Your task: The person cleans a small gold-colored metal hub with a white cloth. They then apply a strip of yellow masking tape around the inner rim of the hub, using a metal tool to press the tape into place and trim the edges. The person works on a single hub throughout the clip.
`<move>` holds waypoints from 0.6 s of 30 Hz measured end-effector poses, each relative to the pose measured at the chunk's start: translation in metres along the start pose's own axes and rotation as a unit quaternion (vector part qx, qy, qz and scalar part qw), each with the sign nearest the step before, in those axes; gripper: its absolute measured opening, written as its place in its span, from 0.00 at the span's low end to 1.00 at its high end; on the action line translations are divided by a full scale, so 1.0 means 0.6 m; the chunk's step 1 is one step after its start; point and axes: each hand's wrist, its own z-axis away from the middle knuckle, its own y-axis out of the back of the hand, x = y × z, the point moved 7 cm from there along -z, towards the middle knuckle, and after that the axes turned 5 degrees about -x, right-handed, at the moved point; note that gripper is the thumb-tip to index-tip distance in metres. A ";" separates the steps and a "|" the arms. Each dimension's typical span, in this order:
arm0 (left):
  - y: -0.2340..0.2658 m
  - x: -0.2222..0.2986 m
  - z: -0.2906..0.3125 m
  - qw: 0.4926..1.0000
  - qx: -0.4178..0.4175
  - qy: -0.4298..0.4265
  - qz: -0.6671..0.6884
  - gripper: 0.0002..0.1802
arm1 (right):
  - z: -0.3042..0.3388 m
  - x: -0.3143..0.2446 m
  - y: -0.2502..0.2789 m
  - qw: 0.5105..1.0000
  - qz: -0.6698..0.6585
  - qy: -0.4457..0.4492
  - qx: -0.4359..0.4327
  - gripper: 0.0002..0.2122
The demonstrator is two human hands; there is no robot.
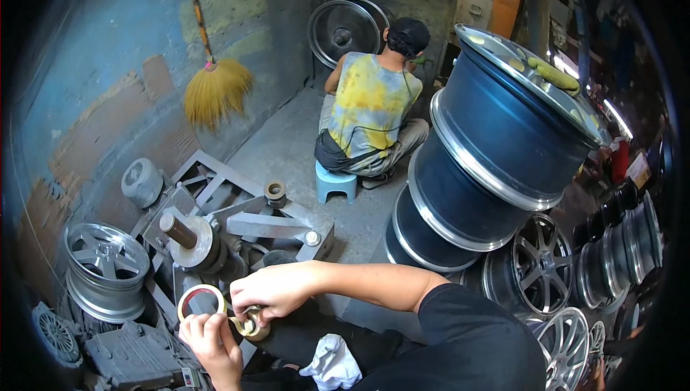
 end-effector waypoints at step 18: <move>-0.001 0.003 0.000 1.000 0.003 -0.008 0.002 0.07 | 0.004 0.001 0.003 1.000 0.000 0.001 0.006 0.15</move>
